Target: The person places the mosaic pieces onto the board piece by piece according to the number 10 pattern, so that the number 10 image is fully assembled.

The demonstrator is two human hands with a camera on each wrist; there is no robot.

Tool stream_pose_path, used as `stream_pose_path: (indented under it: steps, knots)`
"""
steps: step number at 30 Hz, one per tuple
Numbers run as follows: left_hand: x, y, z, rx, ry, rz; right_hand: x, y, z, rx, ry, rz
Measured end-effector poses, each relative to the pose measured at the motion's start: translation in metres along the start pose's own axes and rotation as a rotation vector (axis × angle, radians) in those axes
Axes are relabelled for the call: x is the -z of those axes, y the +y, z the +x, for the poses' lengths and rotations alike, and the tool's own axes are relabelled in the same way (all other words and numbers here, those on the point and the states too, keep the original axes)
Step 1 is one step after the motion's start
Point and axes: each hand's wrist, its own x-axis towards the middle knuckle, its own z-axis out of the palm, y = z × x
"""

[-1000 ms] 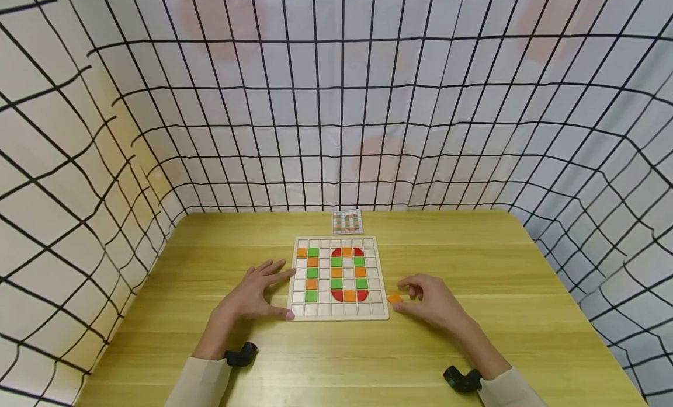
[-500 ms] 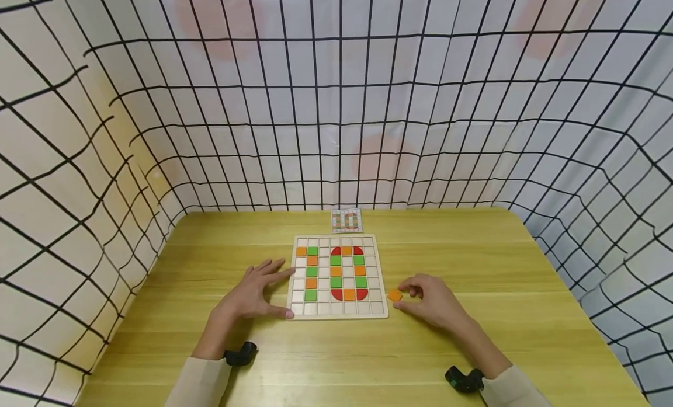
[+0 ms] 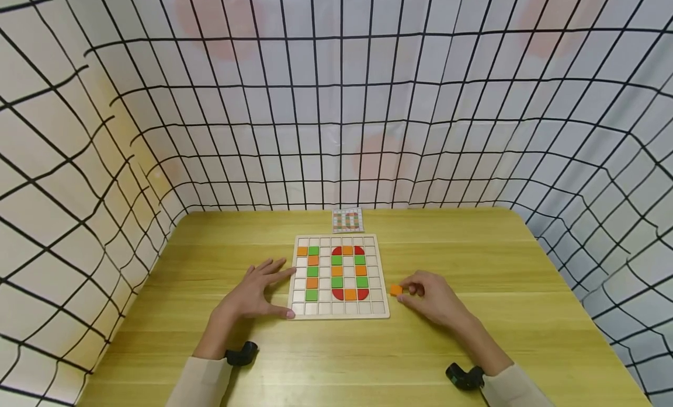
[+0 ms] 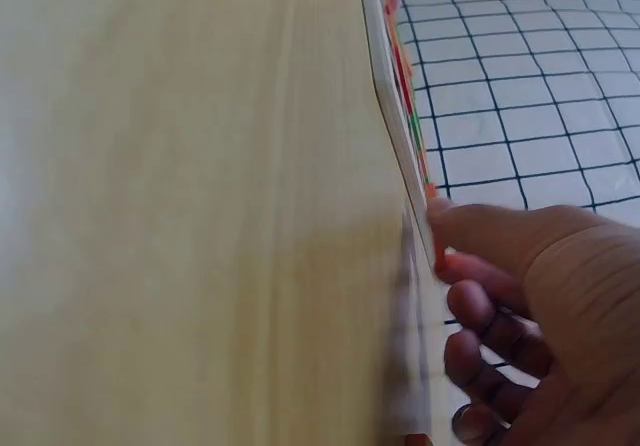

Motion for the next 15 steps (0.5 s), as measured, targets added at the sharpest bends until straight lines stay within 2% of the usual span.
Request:
stream_pose_path:
  steps: [7,15]
  knots:
    - [-0.001,0.0,0.0,-0.005,0.0,-0.007,-0.001,-0.015,0.01,-0.006,0.028,0.007]
    - [0.0,-0.001,-0.001,0.006,-0.006,-0.003,-0.017,-0.041,0.028,0.066,0.03,0.029]
